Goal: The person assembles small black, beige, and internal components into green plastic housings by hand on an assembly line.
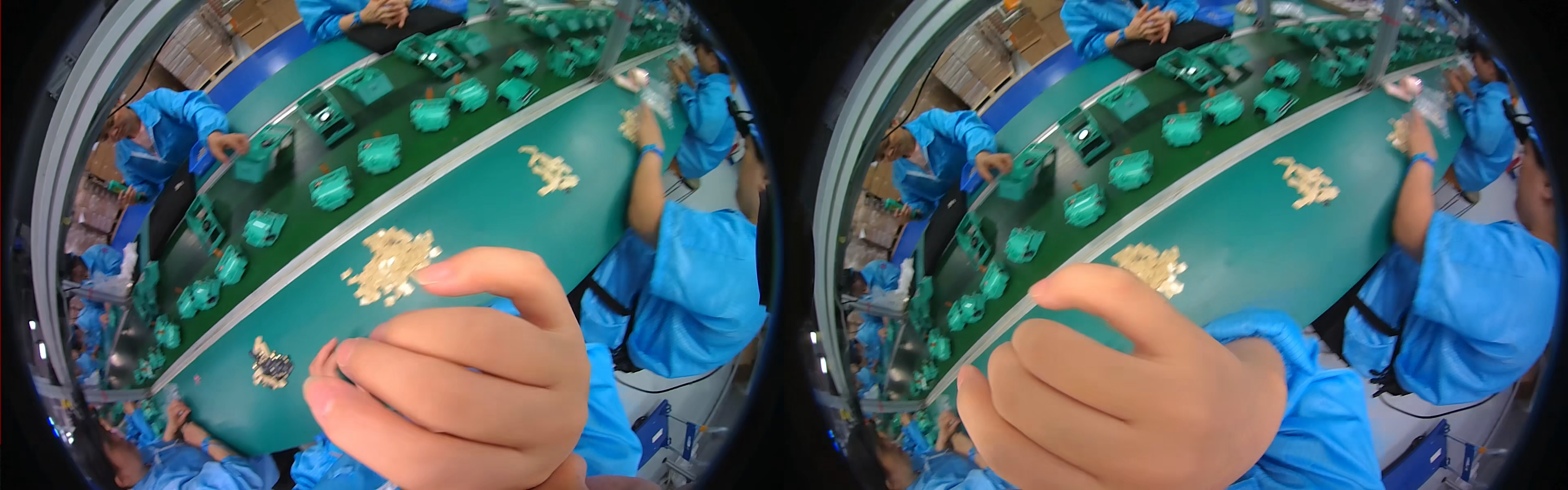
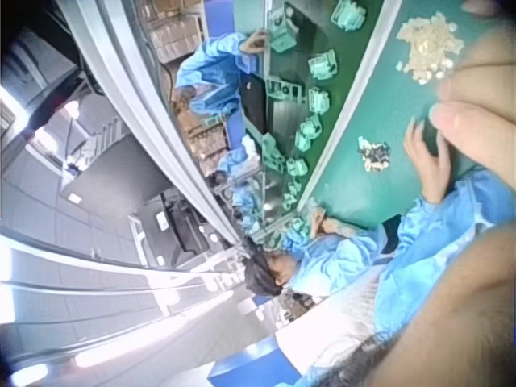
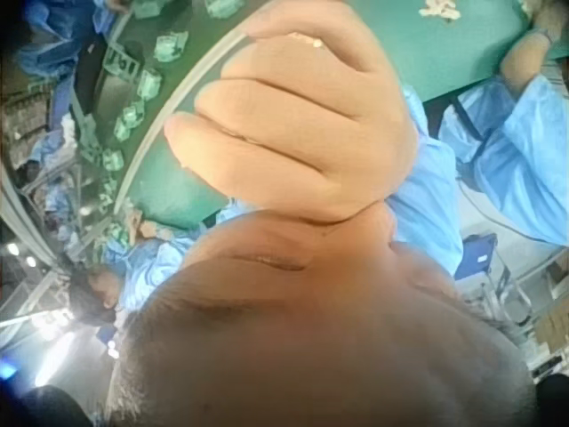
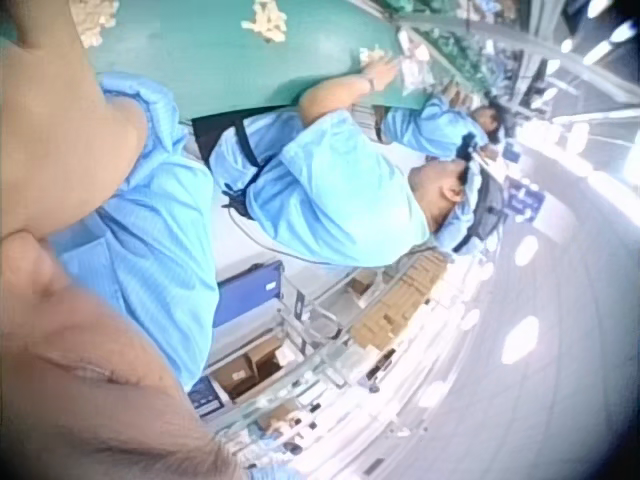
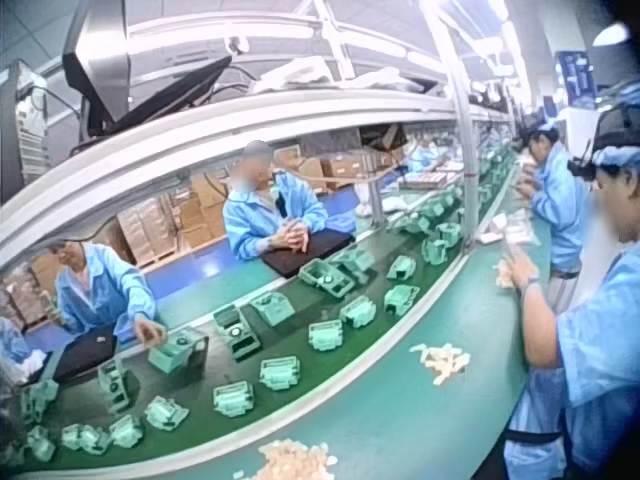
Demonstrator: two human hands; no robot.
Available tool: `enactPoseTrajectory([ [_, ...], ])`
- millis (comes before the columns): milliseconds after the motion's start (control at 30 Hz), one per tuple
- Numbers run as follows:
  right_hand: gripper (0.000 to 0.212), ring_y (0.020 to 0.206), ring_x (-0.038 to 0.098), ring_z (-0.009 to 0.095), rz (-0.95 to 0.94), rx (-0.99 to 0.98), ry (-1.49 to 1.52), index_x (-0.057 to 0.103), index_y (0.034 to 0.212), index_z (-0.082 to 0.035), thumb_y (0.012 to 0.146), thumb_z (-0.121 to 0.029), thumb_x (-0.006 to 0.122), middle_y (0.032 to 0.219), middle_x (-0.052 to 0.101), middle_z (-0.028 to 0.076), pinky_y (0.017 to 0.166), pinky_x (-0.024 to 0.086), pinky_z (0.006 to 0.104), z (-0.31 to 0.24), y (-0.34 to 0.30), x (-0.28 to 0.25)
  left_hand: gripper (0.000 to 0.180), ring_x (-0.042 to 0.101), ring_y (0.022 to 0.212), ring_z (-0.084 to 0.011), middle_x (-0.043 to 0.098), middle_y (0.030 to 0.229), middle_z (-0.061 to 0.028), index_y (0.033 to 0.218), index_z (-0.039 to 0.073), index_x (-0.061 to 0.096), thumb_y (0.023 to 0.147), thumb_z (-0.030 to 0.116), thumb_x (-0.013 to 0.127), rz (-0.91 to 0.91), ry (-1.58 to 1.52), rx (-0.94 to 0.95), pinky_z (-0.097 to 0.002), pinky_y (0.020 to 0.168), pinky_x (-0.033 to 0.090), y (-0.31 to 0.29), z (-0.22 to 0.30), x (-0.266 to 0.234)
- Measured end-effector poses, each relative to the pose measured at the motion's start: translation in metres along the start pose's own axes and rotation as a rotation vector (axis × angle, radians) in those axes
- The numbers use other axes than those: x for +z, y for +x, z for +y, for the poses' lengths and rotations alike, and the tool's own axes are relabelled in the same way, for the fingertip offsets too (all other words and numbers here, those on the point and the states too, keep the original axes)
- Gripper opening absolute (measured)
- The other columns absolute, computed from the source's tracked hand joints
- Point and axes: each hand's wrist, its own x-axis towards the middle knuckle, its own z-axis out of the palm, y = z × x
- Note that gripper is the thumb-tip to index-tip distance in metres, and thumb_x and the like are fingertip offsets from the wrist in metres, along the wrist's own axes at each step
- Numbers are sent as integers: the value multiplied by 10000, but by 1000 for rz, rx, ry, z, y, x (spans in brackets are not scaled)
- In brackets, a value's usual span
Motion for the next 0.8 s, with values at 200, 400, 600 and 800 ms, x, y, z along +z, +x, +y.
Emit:
enactPoseTrajectory([
  [200,171,795,587,153,-43,-122,-66,731,966,-238,882,-271,585,982,698,8,920,407,413,22,11,-10,412,491,1242,-396,522,1366,-217,1208,-11,555,844,51,739,86,79,54,-476,1049,409,0,-5,11],
  [400,205,820,609,151,-40,-190,-30,759,998,-301,925,-295,568,1067,752,4,1003,412,432,24,18,-20,403,499,1230,-387,527,1351,-209,1209,-15,560,847,47,725,81,56,24,-466,1040,415,-3,-13,8],
  [600,204,737,562,178,107,-335,94,732,1009,-87,815,-124,681,824,647,36,751,480,416,25,17,-14,377,539,1197,-404,555,1338,-212,1173,-1,607,835,69,757,162,93,120,-467,1024,443,-3,-11,15],
  [800,229,918,681,242,186,240,33,651,1087,172,902,134,521,1021,706,265,886,520,356,68,5,16,277,606,1095,-370,638,1209,-181,1097,18,646,845,59,754,439,228,50,-436,955,482,12,-45,-27],
])
